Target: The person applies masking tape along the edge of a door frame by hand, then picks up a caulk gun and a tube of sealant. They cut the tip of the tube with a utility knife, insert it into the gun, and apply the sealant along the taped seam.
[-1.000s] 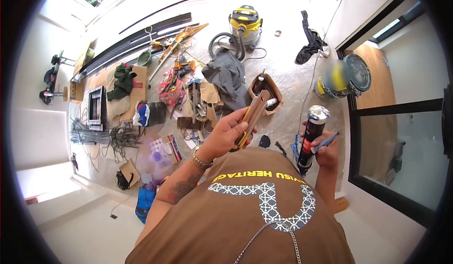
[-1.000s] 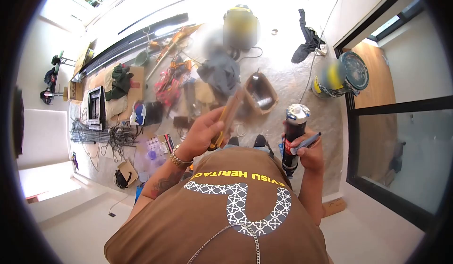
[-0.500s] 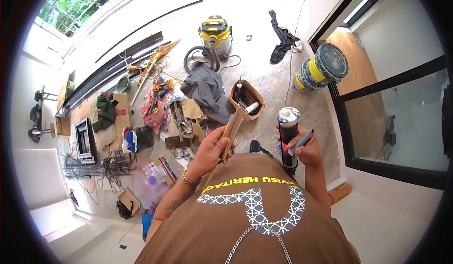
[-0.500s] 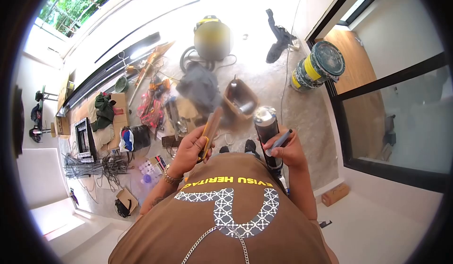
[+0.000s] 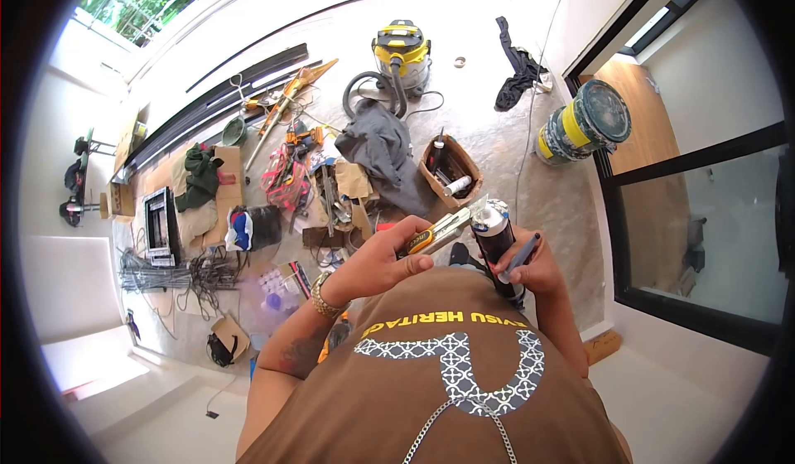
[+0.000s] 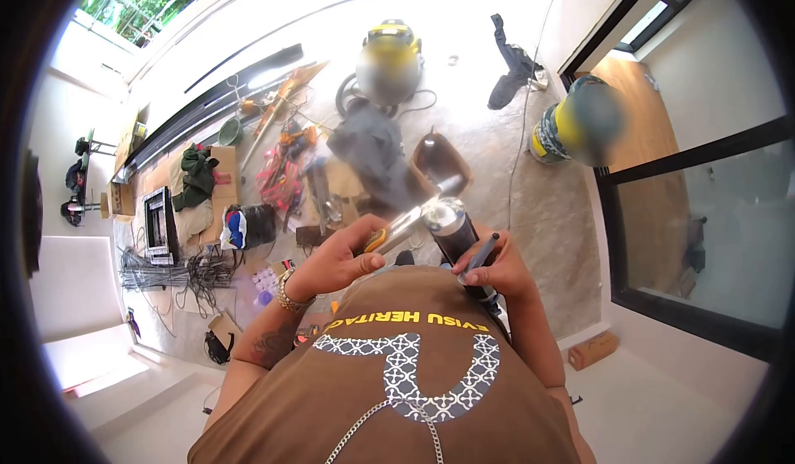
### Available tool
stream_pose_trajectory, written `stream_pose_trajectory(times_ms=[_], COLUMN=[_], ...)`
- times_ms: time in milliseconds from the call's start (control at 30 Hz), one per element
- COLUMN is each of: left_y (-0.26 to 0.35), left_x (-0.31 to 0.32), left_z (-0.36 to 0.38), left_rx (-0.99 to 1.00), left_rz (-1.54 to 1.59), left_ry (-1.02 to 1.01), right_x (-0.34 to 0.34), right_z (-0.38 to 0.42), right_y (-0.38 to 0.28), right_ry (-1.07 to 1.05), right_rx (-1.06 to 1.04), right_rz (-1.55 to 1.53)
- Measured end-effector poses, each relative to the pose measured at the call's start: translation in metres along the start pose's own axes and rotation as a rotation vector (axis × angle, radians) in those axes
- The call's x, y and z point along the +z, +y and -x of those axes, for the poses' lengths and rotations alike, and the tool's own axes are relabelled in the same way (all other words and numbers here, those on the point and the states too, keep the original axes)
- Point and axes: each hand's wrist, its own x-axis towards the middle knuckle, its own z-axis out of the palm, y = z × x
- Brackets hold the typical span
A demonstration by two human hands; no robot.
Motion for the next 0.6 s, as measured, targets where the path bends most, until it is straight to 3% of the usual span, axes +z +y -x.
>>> stream_pose_trajectory(times_ms=[100,167,267,400,600], left_y=[0.022,0.028,0.032,0.021,0.022], left_x=[-0.006,-0.004,-0.003,-0.011,-0.017], left_z=[0.017,0.021,0.023,0.037,0.049], left_rx=[-0.109,-0.05,-0.03,-0.141,-0.172], left_rz=[-0.211,-0.424,-0.491,-0.195,-0.156], left_ry=[-0.001,0.012,0.069,0.081,0.07], right_x=[0.012,0.012,0.006,0.009,0.013], right_z=[0.0,-0.002,-0.007,-0.01,-0.017], right_y=[0.0,0.001,0.0,0.005,0.009], right_ry=[-0.044,-0.071,-0.114,-0.168,-0.252], right_rx=[0.082,0.092,0.098,0.104,0.137], right_rz=[-0.02,-0.021,-0.023,-0.035,-0.081])
